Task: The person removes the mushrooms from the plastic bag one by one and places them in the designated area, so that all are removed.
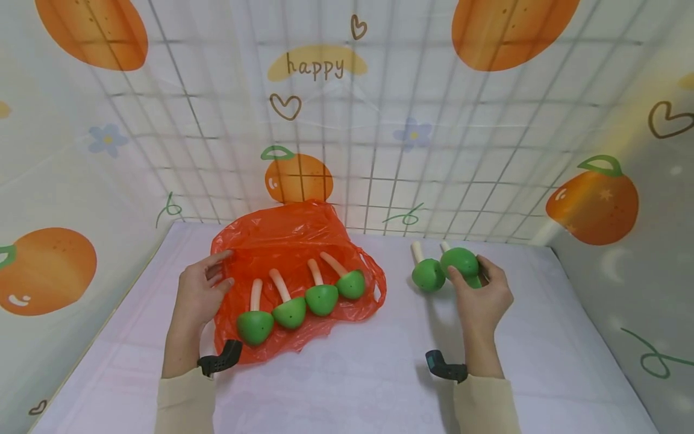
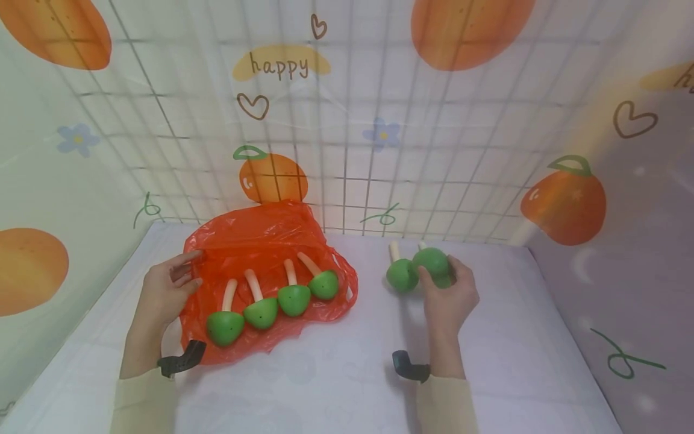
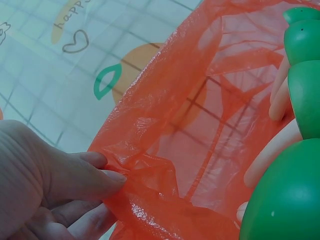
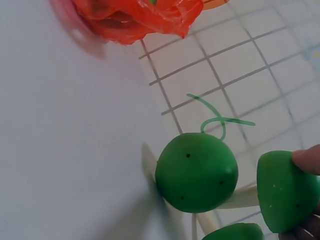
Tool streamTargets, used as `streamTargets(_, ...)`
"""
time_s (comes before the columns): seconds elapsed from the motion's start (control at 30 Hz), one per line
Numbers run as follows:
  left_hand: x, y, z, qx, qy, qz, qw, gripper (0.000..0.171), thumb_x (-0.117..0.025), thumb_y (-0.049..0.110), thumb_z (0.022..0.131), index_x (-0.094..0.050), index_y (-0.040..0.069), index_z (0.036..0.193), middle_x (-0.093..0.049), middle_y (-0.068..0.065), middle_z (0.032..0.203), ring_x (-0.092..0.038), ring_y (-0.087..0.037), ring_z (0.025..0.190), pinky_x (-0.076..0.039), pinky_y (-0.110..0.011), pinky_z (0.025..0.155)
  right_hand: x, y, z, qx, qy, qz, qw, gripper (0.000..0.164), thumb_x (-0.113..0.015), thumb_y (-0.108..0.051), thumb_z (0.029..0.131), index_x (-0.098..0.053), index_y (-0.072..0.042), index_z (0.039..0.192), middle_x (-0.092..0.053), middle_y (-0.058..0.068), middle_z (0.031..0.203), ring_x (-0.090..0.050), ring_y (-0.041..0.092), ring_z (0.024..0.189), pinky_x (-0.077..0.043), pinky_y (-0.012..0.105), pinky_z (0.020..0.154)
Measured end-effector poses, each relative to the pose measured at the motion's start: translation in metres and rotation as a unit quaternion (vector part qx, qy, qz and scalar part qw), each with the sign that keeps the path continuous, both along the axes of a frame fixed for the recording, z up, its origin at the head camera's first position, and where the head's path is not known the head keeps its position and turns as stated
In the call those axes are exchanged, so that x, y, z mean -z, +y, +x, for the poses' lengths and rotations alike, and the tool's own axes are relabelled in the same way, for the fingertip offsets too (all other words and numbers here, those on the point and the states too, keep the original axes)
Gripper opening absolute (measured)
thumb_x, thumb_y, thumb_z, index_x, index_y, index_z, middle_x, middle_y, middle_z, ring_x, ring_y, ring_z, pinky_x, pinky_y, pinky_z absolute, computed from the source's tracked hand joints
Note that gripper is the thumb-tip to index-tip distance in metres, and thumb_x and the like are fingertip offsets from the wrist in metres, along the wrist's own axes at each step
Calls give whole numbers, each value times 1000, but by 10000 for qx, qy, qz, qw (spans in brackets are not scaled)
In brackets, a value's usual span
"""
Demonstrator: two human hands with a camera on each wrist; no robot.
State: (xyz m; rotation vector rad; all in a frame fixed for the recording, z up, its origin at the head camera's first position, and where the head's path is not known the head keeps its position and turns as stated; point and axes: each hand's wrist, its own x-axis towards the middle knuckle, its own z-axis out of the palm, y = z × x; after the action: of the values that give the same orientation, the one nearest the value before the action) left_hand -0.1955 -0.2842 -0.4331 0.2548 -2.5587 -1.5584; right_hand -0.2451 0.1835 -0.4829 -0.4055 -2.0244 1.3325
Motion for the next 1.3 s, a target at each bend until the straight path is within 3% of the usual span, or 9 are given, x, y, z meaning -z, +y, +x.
streamTargets(0.47,-1,1,2,7,-26,32,10000,56,-61,-7,100,-53,5,154,-51,-23,154,-52,-41,140,-49,-49,109,14,2,6,21,-12,230,9997,59,-87,-2,82,-64,9,135,-64,27,135,-62,40,128,-51,47,110)
streamTargets(0.77,-2,2,1,25,5,43,10000,56,-61,-7,100,-52,5,154,-52,-23,154,-53,-41,140,-49,-49,109,15,6,17,28,-55,-70,10000,59,-89,-4,82,-65,6,135,-66,20,137,-63,34,127,-55,44,105)
streamTargets(1.0,-2,2,1,2,-24,70,10000,56,-61,-7,100,-52,6,155,-51,-22,154,-52,-41,140,-49,-49,109,20,9,22,46,-195,-2,9998,60,-88,-5,83,-64,6,137,-63,21,135,-62,35,127,-56,46,102)
streamTargets(1.17,-3,3,1,-14,-40,108,9999,57,-61,-7,100,-52,6,155,-51,-22,155,-52,-41,140,-49,-49,109,23,10,25,92,-297,-19,9995,60,-88,-8,84,-64,5,138,-61,19,133,-61,33,126,-58,38,100)
streamTargets(1.3,-4,3,1,-4,-11,81,10000,56,-61,-8,100,-53,5,154,-51,-22,154,-53,-41,140,-49,-49,109,24,11,27,86,-275,-8,9996,60,-89,-9,84,-64,5,137,-61,18,132,-61,30,124,-58,25,94)
